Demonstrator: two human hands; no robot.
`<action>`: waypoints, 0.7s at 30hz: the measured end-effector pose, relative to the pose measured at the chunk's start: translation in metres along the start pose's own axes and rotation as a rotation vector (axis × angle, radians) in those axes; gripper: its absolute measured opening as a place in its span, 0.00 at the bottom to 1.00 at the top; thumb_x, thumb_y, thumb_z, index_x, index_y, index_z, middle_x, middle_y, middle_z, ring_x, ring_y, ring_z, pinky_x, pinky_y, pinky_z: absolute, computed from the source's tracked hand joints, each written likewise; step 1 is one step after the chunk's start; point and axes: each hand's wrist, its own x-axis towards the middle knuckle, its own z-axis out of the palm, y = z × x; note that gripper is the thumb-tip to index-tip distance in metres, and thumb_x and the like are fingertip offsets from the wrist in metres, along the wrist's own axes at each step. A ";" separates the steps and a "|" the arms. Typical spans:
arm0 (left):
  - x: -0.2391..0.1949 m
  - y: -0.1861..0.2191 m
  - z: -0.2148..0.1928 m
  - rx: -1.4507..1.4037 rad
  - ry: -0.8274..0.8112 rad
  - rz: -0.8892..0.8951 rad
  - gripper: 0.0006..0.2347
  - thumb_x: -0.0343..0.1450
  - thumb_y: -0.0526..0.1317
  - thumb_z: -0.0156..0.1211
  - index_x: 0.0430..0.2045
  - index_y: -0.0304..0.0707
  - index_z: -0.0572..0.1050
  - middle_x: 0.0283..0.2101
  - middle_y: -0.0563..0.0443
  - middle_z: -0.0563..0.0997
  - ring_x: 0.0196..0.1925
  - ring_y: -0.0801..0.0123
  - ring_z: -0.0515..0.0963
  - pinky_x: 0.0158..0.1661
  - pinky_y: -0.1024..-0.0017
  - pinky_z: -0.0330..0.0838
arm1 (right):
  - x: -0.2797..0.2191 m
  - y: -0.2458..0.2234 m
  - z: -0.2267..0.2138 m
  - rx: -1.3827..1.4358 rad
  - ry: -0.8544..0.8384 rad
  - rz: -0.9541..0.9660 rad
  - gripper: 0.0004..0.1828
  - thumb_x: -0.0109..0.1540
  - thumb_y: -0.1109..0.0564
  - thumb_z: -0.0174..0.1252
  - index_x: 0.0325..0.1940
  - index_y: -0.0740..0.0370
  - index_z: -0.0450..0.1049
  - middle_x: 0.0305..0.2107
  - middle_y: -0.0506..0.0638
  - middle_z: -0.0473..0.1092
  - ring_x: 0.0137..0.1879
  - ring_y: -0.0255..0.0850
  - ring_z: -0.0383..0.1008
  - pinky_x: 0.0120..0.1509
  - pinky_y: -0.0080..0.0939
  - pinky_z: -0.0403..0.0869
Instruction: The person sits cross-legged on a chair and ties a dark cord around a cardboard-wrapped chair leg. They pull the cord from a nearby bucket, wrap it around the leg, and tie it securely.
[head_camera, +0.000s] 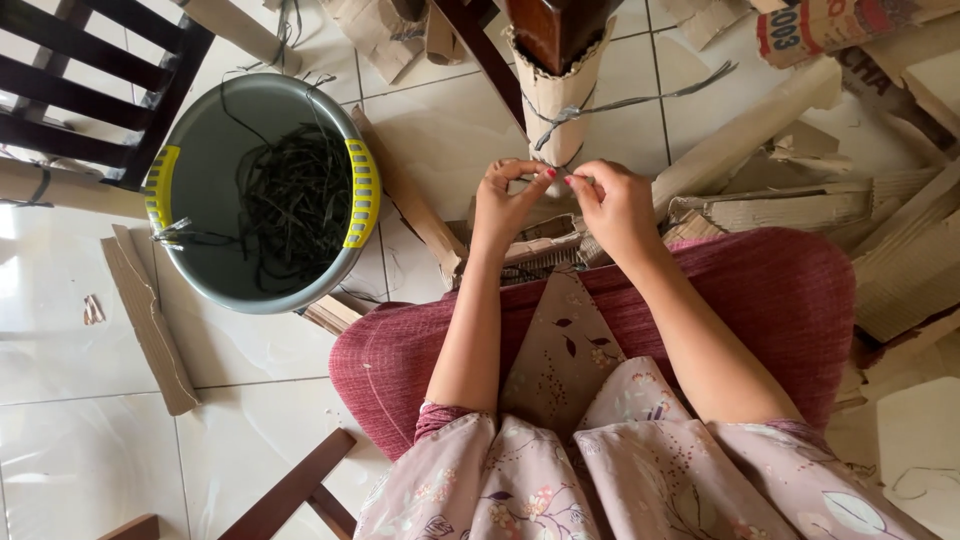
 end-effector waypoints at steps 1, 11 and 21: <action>-0.004 0.011 0.001 0.002 0.000 0.002 0.07 0.68 0.44 0.73 0.36 0.48 0.86 0.40 0.44 0.76 0.50 0.61 0.76 0.58 0.64 0.66 | -0.001 0.001 -0.003 0.001 0.002 -0.001 0.04 0.65 0.58 0.67 0.39 0.57 0.79 0.14 0.46 0.64 0.24 0.47 0.73 0.31 0.42 0.73; -0.014 0.007 0.021 0.331 0.202 0.035 0.05 0.65 0.47 0.74 0.30 0.58 0.84 0.35 0.60 0.78 0.44 0.69 0.72 0.49 0.65 0.64 | -0.016 -0.038 0.001 0.253 -0.070 0.215 0.04 0.64 0.60 0.67 0.34 0.57 0.82 0.18 0.48 0.72 0.25 0.38 0.73 0.32 0.37 0.71; -0.017 -0.012 0.040 -0.724 0.118 -0.392 0.08 0.69 0.36 0.70 0.40 0.35 0.82 0.29 0.44 0.85 0.16 0.80 0.76 0.09 0.84 0.66 | -0.021 -0.064 0.011 0.677 -0.081 0.699 0.09 0.66 0.60 0.62 0.45 0.71 0.79 0.16 0.63 0.73 0.15 0.42 0.74 0.17 0.36 0.74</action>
